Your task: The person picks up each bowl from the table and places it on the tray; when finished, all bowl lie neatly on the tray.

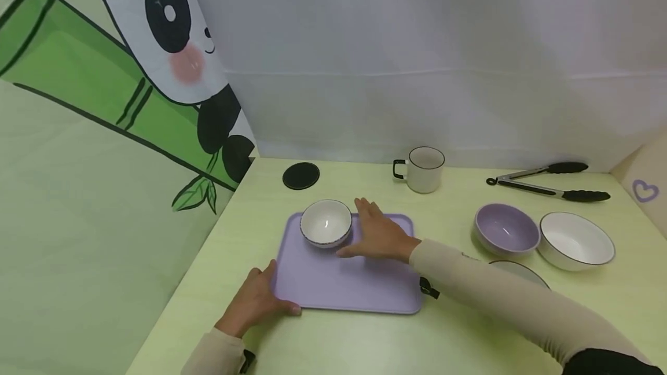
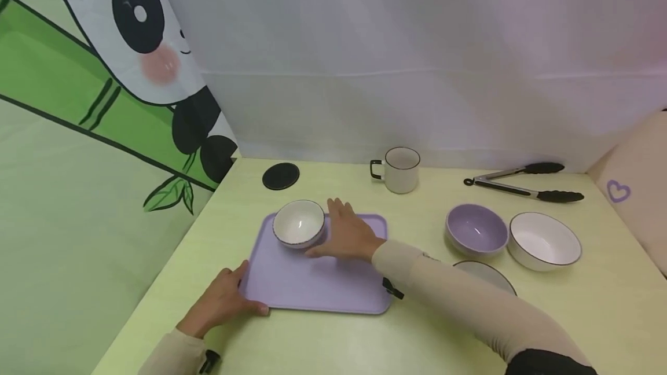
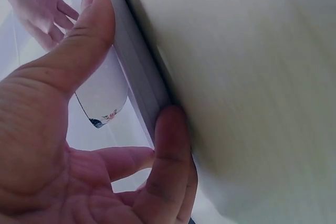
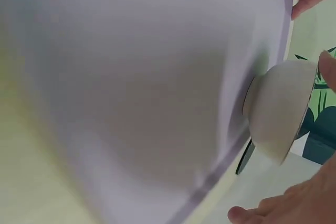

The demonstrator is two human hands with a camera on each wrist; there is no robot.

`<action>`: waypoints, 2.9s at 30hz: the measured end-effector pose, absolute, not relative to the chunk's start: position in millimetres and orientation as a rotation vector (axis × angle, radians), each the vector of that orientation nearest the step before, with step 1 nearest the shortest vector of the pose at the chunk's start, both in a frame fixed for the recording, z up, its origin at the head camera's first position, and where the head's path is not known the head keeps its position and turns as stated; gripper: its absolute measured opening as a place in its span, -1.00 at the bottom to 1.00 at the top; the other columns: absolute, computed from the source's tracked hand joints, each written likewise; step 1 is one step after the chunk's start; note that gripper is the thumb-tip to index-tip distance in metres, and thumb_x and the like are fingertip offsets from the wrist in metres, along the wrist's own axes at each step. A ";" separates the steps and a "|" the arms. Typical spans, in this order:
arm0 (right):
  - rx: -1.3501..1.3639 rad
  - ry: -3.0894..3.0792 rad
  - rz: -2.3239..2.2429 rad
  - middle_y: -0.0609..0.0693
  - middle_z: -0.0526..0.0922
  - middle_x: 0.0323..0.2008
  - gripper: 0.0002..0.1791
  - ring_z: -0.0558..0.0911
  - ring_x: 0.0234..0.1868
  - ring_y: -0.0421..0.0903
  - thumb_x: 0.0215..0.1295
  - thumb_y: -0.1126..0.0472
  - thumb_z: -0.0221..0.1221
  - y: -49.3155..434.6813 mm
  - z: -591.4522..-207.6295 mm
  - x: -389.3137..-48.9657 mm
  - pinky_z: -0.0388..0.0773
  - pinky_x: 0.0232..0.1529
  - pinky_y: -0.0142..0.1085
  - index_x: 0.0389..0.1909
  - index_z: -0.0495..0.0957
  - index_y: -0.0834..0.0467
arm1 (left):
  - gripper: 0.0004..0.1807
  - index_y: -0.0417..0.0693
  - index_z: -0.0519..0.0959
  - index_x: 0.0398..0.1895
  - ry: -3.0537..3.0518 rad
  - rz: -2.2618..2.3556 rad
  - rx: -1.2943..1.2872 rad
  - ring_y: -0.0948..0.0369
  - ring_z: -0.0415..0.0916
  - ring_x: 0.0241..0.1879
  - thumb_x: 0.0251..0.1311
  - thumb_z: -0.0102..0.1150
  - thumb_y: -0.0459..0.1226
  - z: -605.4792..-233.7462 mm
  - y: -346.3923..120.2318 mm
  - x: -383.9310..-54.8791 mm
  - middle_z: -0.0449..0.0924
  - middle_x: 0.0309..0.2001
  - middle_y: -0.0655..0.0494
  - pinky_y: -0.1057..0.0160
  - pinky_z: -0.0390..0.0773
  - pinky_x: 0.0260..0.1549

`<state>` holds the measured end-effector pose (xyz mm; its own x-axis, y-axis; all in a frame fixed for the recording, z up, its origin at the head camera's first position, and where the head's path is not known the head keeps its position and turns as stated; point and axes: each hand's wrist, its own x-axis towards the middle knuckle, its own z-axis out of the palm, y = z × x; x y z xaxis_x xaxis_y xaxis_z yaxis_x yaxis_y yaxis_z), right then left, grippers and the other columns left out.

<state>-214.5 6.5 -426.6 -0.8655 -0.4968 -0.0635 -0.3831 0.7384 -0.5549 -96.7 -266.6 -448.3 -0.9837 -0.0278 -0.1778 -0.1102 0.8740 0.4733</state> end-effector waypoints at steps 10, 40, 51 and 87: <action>-0.820 2.876 -0.457 0.26 -0.11 0.56 0.33 -0.14 0.54 0.27 0.06 -0.49 0.25 59.7 -403.3 -198.9 -0.04 0.44 0.07 0.59 -0.08 0.27 | 0.48 -0.52 0.08 0.47 2.858 0.745 -0.053 -0.06 0.41 -0.06 -0.44 0.70 0.14 -445.9 -272.8 -98.0 0.40 0.06 -0.43 -0.12 0.45 0.02; -0.477 2.995 -0.800 0.08 -0.28 0.60 0.23 -0.35 0.55 0.23 0.22 -0.37 0.25 219.2 -400.0 -121.8 -0.07 0.29 0.38 0.63 -0.26 0.09 | 0.52 -0.54 0.02 0.47 2.821 0.695 -0.180 -0.10 0.39 -0.07 -0.41 0.66 0.20 -444.1 -304.1 -64.9 0.35 0.02 -0.49 -0.16 0.42 0.02; -0.370 2.818 -1.097 0.22 -0.23 0.59 0.23 -0.08 0.48 0.44 0.25 -0.15 0.34 237.3 -414.7 -100.2 0.01 0.18 0.46 0.62 -0.40 -0.12 | 0.49 -0.54 0.03 0.47 2.817 0.726 -0.208 -0.07 0.38 -0.08 -0.38 0.66 0.17 -445.2 -307.1 -63.2 0.37 0.03 -0.43 -0.14 0.41 0.02; -0.534 2.761 -1.249 0.38 0.33 0.27 0.52 0.44 0.10 -0.02 -0.44 0.14 0.70 248.6 -475.3 -98.2 0.36 -0.04 -0.46 0.52 -0.11 0.38 | 0.52 -0.48 0.04 0.50 2.794 0.759 -0.297 -0.04 0.39 -0.12 -0.46 0.69 0.17 -449.4 -308.3 -61.6 0.38 -0.02 -0.38 -0.13 0.41 0.05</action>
